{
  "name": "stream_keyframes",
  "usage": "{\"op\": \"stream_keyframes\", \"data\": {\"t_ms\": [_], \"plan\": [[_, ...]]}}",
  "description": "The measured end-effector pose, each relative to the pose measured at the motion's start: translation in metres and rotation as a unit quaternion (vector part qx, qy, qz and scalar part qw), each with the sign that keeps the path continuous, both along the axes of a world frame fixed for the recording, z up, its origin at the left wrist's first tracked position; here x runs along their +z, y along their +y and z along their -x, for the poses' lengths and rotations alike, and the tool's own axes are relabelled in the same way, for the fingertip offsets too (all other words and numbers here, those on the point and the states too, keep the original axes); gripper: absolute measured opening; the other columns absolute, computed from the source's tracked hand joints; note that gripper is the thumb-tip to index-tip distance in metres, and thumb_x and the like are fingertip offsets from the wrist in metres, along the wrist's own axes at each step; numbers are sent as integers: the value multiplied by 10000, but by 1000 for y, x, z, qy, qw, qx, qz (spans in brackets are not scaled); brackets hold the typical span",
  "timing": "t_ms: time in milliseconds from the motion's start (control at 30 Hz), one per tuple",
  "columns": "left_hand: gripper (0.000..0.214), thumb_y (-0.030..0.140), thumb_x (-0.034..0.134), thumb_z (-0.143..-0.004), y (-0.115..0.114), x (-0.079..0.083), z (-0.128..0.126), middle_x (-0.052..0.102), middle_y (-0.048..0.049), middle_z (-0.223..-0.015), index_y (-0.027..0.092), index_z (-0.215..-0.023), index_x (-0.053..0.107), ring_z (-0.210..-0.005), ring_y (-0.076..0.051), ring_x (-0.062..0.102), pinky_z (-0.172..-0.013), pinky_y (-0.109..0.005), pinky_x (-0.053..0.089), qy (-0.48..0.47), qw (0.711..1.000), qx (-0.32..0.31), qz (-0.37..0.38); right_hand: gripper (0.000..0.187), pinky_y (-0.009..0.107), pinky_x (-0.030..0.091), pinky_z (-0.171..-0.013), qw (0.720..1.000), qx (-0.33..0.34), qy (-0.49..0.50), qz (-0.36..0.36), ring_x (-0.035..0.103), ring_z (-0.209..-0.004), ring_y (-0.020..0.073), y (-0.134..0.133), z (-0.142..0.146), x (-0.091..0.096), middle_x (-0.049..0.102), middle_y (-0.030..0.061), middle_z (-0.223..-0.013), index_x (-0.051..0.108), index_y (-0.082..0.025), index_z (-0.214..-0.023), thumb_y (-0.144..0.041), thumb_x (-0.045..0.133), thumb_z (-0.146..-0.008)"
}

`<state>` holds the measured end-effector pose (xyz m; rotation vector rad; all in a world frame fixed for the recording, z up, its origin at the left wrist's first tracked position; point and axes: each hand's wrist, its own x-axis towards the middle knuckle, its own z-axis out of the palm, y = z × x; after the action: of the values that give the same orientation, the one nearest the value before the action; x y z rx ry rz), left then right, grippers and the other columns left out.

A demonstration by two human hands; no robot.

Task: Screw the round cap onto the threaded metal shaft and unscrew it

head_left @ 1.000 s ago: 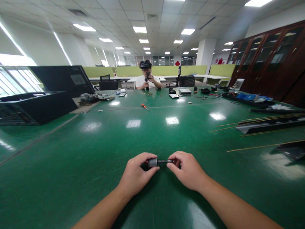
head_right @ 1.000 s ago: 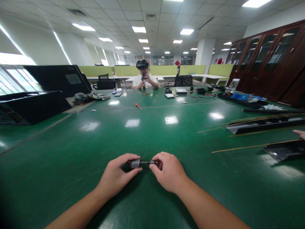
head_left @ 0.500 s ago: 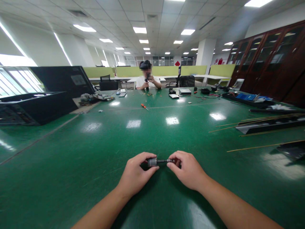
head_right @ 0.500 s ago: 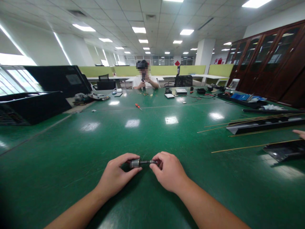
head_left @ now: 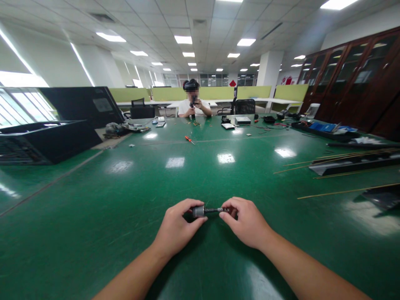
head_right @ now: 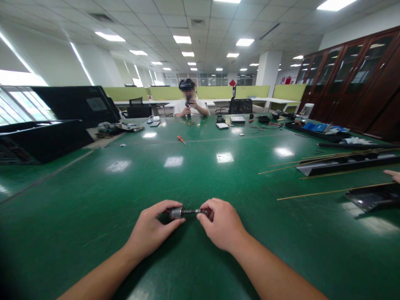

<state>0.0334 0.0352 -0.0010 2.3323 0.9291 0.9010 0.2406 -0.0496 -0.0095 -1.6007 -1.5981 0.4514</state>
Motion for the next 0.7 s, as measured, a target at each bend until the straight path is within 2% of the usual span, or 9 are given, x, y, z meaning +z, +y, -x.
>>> {"op": "stream_keyframes", "data": {"t_ms": [333,500,567,700], "plan": [[260,269,738,-758,5,-2,0,716,14,-991,275,-1014,692,-912,-185,652,-823,-301,494,10,1000,19,11,90,270,383,-638,1000,-22,-9,5,558,-688,164,0,0,0,643,13,-744,698,-212,-846,-279,642,-824],[392,416,673,-814,12,2,1,698,-34,-1059,262,-1174,662,-969,-221,632,-896,-358,476,-22,998,58,-11,166,262,363,-643,1000,-31,2,1,560,-695,160,1,-1,1,643,13,-733,686,-201,-806,-333,602,-863],[424,466,640,-824,15,4,1,697,-51,-1068,234,-1177,663,-977,-233,635,-906,-370,478,-41,995,87,20,288,259,342,-630,1000,-29,1,3,546,-669,151,1,-1,3,619,7,-687,655,-193,-731,-380,534,-913],[513,522,656,-781,19,4,-3,710,-85,-1068,162,-1145,639,-996,-248,664,-930,-370,506,-133,968,124,174,500,255,293,-591,999,-28,18,16,486,-579,127,0,-2,6,513,-13,-569,528,-178,-589,-439,372,-985]]}}
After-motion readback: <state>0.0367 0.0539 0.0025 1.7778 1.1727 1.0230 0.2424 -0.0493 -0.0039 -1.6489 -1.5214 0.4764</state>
